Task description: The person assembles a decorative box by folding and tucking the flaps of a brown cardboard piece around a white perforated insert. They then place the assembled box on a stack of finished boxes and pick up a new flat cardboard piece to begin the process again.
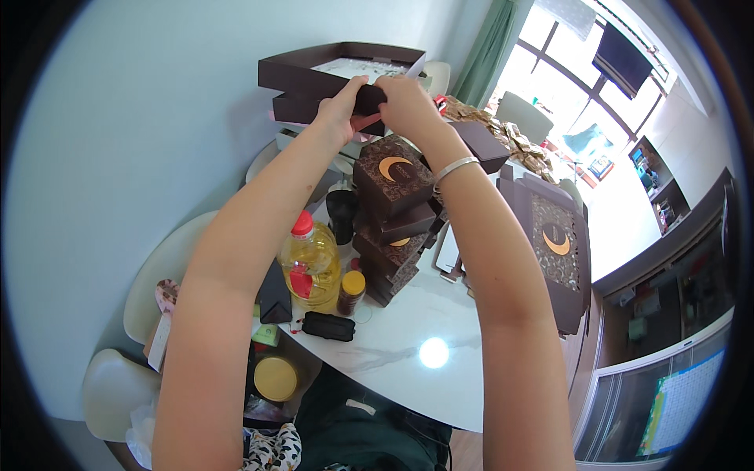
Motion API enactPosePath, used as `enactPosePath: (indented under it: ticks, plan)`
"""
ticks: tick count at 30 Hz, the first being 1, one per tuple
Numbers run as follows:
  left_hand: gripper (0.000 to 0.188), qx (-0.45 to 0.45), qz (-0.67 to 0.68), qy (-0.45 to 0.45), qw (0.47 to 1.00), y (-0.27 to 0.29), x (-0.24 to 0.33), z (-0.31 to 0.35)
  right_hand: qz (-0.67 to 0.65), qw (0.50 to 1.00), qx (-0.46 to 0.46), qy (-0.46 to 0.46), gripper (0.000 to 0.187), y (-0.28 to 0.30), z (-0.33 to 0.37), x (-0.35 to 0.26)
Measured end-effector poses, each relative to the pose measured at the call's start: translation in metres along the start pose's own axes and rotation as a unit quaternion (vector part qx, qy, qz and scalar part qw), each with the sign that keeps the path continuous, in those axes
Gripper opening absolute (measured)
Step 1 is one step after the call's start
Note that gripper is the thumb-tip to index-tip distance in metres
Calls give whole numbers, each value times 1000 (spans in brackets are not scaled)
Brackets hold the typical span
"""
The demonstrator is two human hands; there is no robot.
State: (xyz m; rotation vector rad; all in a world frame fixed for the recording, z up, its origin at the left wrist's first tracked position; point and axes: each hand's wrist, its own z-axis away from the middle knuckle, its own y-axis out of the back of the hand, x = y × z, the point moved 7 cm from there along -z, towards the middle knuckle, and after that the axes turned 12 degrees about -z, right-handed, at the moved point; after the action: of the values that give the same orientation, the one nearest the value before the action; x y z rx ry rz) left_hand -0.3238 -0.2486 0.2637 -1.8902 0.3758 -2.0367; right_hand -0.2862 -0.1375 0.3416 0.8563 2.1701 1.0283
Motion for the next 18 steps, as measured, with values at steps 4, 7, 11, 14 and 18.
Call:
enactPosePath:
  ticks: [4,7,11,14,18]
  plan:
    - [47,-17,0,0,1000,9,-8,-19,-83,996,-7,16,45,-16,-4,-4]
    - [58,-40,-42,9,998,9,-7,-16,-81,996,-39,-1,55,-19,-6,-8]
    - [70,-64,-124,47,989,15,-5,-8,-28,997,-67,-14,63,-22,-8,-17]
    - [76,-66,-188,94,975,16,-4,5,-43,995,-73,-48,69,-24,-6,-14]
    - [80,-46,-261,127,956,10,6,26,-42,994,-85,-52,71,-2,7,-15]
